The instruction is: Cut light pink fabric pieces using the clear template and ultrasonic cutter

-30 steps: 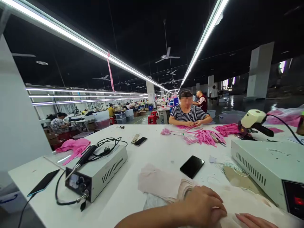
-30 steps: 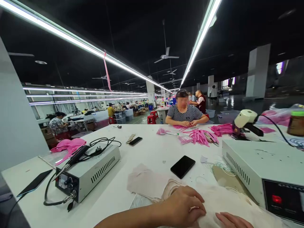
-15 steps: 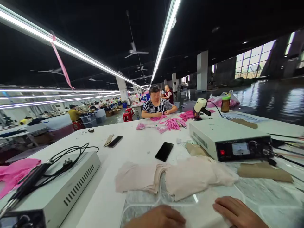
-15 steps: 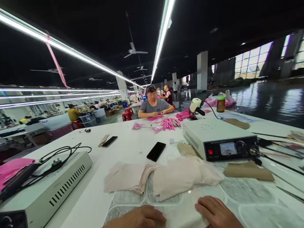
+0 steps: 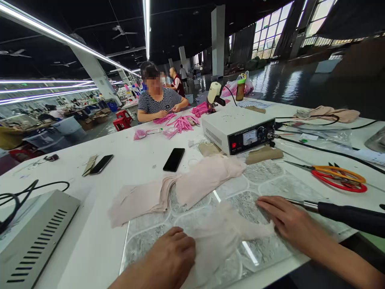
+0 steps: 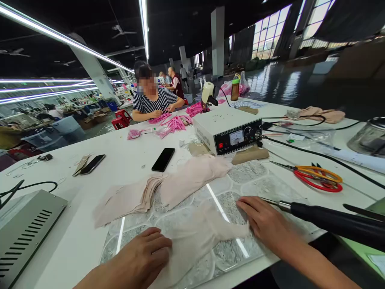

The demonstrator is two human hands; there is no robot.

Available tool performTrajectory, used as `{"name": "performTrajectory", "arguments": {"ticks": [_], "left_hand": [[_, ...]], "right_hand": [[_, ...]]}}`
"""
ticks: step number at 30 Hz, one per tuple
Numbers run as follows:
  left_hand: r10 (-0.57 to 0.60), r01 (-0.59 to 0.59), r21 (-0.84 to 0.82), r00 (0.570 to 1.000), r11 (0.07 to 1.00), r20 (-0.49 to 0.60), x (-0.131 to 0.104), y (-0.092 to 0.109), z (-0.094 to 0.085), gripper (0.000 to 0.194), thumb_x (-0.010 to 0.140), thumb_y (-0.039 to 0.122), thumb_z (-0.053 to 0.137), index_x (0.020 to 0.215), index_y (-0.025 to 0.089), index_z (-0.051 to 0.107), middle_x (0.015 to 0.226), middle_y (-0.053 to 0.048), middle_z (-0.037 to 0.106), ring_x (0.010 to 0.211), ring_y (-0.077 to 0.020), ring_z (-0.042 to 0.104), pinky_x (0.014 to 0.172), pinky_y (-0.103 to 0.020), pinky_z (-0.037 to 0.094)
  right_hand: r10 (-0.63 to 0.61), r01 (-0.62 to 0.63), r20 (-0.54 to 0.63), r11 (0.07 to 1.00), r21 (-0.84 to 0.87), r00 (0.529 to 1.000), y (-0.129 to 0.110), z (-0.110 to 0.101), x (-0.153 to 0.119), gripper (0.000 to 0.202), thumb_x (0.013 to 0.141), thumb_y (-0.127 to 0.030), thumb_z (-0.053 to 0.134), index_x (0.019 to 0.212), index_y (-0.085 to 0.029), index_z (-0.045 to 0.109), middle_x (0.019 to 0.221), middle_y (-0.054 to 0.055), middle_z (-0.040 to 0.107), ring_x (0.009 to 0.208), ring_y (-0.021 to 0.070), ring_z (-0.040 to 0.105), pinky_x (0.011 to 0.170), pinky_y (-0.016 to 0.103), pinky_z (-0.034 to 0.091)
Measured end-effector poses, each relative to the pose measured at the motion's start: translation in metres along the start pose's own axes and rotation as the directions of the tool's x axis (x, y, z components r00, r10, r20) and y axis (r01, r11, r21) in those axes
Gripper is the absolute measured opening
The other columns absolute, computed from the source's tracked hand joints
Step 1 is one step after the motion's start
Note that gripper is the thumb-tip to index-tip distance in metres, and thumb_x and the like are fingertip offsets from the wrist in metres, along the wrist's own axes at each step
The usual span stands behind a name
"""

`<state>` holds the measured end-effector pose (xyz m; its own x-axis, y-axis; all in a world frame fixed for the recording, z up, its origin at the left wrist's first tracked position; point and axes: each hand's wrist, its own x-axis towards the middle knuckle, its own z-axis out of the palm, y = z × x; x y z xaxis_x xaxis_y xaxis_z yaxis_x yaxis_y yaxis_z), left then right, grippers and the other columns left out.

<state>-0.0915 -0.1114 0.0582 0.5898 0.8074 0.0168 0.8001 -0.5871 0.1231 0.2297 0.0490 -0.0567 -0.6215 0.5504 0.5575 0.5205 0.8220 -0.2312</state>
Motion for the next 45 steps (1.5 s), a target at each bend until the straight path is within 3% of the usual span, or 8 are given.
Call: {"name": "performTrajectory", "arguments": {"ticks": [2, 6, 11, 18, 22, 29, 36, 45], "left_hand": [[0.098, -0.098, -0.040, 0.995, 0.994, -0.004, 0.028, 0.000, 0.009, 0.016, 0.091, 0.011, 0.044, 0.083, 0.017, 0.056, 0.091, -0.004, 0.067, 0.083, -0.0134, 0.064, 0.088, -0.027, 0.047], [0.341, -0.341, 0.022, 0.934, 0.940, -0.107, 0.085, -0.003, 0.035, 0.024, 0.098, 0.018, 0.039, 0.115, 0.015, 0.056, 0.126, -0.005, 0.060, 0.120, -0.0184, 0.052, 0.104, -0.033, 0.037], [0.476, -0.474, 0.045, 0.872, 0.879, -0.115, 0.123, -0.012, 0.057, 0.032, 0.102, 0.032, 0.037, 0.125, 0.019, 0.053, 0.139, 0.001, 0.051, 0.130, -0.0206, 0.044, 0.113, -0.037, 0.026], [0.509, -0.506, 0.056, 0.859, 0.861, -0.058, 0.130, -0.018, 0.059, 0.039, 0.102, 0.038, 0.036, 0.133, 0.019, 0.049, 0.144, 0.003, 0.044, 0.135, -0.0208, 0.038, 0.118, -0.038, 0.018], [0.538, -0.536, 0.058, 0.841, 0.842, -0.046, 0.135, -0.016, 0.061, 0.039, 0.102, 0.038, 0.035, 0.132, 0.019, 0.049, 0.145, 0.004, 0.043, 0.137, -0.0203, 0.036, 0.119, -0.039, 0.017], [0.513, -0.512, 0.039, 0.851, 0.858, -0.112, 0.134, -0.017, 0.070, 0.038, 0.100, 0.039, 0.040, 0.129, 0.017, 0.053, 0.141, 0.003, 0.048, 0.135, -0.0210, 0.038, 0.118, -0.037, 0.019], [0.510, -0.511, -0.008, 0.860, 0.860, -0.032, 0.135, -0.015, 0.059, 0.039, 0.101, 0.035, 0.038, 0.130, 0.014, 0.051, 0.140, -0.002, 0.050, 0.136, -0.0238, 0.038, 0.116, -0.039, 0.026], [0.486, -0.488, -0.012, 0.871, 0.873, -0.067, 0.134, -0.013, 0.059, 0.039, 0.100, 0.033, 0.038, 0.129, 0.011, 0.051, 0.139, -0.008, 0.051, 0.133, -0.0259, 0.042, 0.111, -0.041, 0.035]], "right_hand": [[0.036, -0.037, -0.041, 0.999, -0.014, 0.998, 0.003, -0.003, -0.006, 0.043, 0.084, -0.009, 0.042, 0.121, -0.025, 0.058, 0.114, 0.008, 0.063, 0.102, 0.0236, 0.062, 0.083, 0.037, 0.057], [0.076, -0.080, -0.120, 0.996, -0.031, 0.990, 0.000, -0.012, -0.028, 0.033, 0.090, -0.019, 0.043, 0.118, -0.025, 0.060, 0.115, 0.007, 0.063, 0.104, 0.0237, 0.062, 0.085, 0.037, 0.056], [0.157, -0.167, -0.205, 0.986, -0.029, 0.966, -0.012, -0.026, -0.054, 0.031, 0.091, -0.023, 0.047, 0.119, -0.027, 0.060, 0.116, 0.004, 0.064, 0.103, 0.0212, 0.063, 0.088, 0.034, 0.055], [0.334, -0.316, -0.336, 0.943, 0.110, 0.881, -0.019, -0.028, -0.061, 0.022, 0.090, -0.026, 0.054, 0.108, -0.028, 0.065, 0.109, 0.001, 0.067, 0.095, 0.0198, 0.066, 0.087, 0.031, 0.055], [0.435, -0.391, -0.345, 0.900, 0.194, 0.831, -0.022, -0.029, -0.062, 0.019, 0.089, -0.029, 0.056, 0.104, -0.028, 0.067, 0.105, 0.001, 0.068, 0.093, 0.0211, 0.066, 0.084, 0.032, 0.056], [0.435, -0.388, -0.341, 0.900, 0.198, 0.834, -0.021, -0.028, -0.061, 0.018, 0.089, -0.028, 0.056, 0.103, -0.028, 0.067, 0.104, 0.001, 0.068, 0.094, 0.0207, 0.066, 0.086, 0.032, 0.055], [0.451, -0.397, -0.338, 0.891, 0.218, 0.826, -0.024, -0.029, -0.056, 0.017, 0.089, -0.029, 0.056, 0.101, -0.027, 0.068, 0.103, 0.002, 0.068, 0.092, 0.0210, 0.067, 0.083, 0.032, 0.056], [0.415, -0.378, -0.333, 0.909, 0.174, 0.847, -0.027, -0.026, -0.057, 0.020, 0.089, -0.025, 0.055, 0.105, -0.030, 0.067, 0.106, 0.002, 0.067, 0.092, 0.0218, 0.066, 0.080, 0.032, 0.057]]}}
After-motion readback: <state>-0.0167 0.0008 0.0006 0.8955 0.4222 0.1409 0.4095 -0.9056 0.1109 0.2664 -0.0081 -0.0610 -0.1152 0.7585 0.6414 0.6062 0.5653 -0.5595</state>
